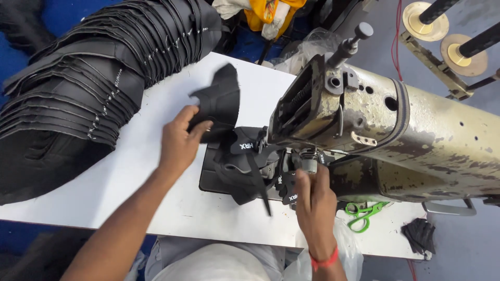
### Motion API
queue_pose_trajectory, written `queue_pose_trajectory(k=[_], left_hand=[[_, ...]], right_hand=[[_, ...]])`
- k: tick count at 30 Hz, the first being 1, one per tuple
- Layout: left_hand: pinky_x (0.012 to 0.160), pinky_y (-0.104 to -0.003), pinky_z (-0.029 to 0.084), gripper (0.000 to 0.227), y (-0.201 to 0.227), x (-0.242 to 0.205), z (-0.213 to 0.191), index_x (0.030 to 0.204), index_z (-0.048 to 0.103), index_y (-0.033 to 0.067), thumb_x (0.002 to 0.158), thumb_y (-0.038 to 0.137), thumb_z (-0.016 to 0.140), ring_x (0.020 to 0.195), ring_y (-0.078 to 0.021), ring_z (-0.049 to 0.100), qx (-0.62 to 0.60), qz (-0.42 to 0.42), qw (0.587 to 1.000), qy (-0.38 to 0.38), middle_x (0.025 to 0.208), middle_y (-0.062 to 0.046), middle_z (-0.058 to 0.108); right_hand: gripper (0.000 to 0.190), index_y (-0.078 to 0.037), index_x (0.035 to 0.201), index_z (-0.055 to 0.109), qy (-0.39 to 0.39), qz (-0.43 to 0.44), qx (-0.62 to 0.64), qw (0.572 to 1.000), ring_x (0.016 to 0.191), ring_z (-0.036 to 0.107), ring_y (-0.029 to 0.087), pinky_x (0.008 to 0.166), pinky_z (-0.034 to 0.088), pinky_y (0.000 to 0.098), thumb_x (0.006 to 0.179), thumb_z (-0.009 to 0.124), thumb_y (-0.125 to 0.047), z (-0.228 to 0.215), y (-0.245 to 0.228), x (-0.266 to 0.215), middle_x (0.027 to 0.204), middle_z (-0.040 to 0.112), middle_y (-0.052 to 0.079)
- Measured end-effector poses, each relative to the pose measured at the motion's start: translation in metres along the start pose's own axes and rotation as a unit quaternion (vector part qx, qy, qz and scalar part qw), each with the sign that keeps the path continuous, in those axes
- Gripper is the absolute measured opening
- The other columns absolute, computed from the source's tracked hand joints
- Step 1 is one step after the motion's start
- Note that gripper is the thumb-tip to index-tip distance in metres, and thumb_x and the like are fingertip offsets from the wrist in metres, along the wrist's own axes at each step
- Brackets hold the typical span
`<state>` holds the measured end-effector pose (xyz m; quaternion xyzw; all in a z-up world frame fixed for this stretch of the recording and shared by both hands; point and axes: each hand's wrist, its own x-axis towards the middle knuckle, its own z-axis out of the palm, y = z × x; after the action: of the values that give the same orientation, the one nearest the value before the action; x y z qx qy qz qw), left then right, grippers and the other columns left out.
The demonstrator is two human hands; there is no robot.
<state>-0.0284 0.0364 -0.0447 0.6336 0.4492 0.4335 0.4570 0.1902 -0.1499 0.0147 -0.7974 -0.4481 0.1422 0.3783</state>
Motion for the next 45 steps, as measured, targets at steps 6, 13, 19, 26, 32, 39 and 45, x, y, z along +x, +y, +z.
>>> queue_pose_trajectory(k=[6,13,19,26,32,39,45], left_hand=[[0.067,-0.037,0.054,0.016,0.036,-0.02,-0.02,0.109,0.067,0.0011,0.097,0.007,0.074,0.08,-0.0268,0.07,0.194,0.196,0.961,0.028,0.094,-0.012,0.071],[0.068,-0.039,0.055,0.02,0.034,-0.032,-0.021,0.111,0.066,-0.0014,0.094,0.002,0.075,0.085,-0.0304,0.07,0.202,0.208,0.955,0.064,0.098,-0.015,0.071],[0.077,-0.042,0.054,0.021,0.048,-0.032,-0.026,0.111,0.065,-0.0027,0.092,-0.002,0.073,0.093,-0.0345,0.068,0.21,0.264,0.941,0.036,0.101,-0.015,0.072],[0.079,-0.042,0.055,0.025,0.052,-0.037,-0.028,0.112,0.065,-0.002,0.089,-0.006,0.071,0.093,-0.034,0.068,0.204,0.274,0.94,0.018,0.104,-0.014,0.072],[0.078,-0.042,0.055,0.024,0.077,-0.045,-0.036,0.109,0.066,-0.0013,0.086,-0.006,0.072,0.091,-0.0324,0.067,0.217,0.274,0.937,0.004,0.101,-0.013,0.073],[0.083,-0.04,0.053,0.016,0.126,-0.017,-0.063,0.108,0.066,-0.0006,0.096,-0.003,0.076,0.097,-0.0319,0.067,0.205,0.315,0.925,0.052,0.102,-0.015,0.071],[0.104,-0.04,0.048,0.079,0.044,0.023,-0.027,0.157,0.028,0.0053,0.091,0.006,0.072,0.124,-0.0313,0.058,0.139,0.114,0.982,-0.064,0.134,-0.023,0.059]], right_hand=[[0.038,-0.003,0.1,0.064,-0.008,-0.223,-0.118,0.968,0.056,0.069,0.024,0.047,0.051,0.0349,0.094,0.07,-0.04,0.001,-0.077,-0.005,0.07,0.071,0.01],[0.034,-0.006,0.091,0.059,-0.01,-0.273,-0.306,0.912,0.05,0.068,0.025,0.041,0.051,0.0363,0.097,0.069,-0.038,0.055,-0.107,0.029,0.066,0.069,0.009],[0.034,-0.007,0.088,0.057,-0.01,-0.266,-0.336,0.903,0.053,0.069,0.024,0.044,0.051,0.0352,0.096,0.069,-0.037,0.065,-0.107,0.034,0.066,0.068,0.007],[0.037,-0.006,0.09,0.057,-0.005,-0.259,-0.352,0.9,0.055,0.069,0.024,0.045,0.052,0.035,0.093,0.069,-0.041,0.077,-0.105,0.035,0.066,0.068,0.007],[0.034,-0.004,0.097,0.059,-0.024,-0.255,-0.358,0.898,0.054,0.069,0.023,0.045,0.052,0.0355,0.098,0.066,-0.038,0.089,-0.077,0.039,0.066,0.067,0.006],[0.038,-0.008,0.094,0.066,-0.059,-0.215,-0.242,0.944,0.055,0.07,0.027,0.046,0.051,0.0381,0.088,0.074,-0.044,0.047,-0.099,0.011,0.073,0.072,0.009],[0.017,-0.001,0.11,0.068,-0.019,-0.061,0.106,0.992,0.079,0.072,0.011,0.063,0.055,0.0281,0.096,0.061,-0.008,0.004,0.003,-0.006,0.088,0.077,0.013]])
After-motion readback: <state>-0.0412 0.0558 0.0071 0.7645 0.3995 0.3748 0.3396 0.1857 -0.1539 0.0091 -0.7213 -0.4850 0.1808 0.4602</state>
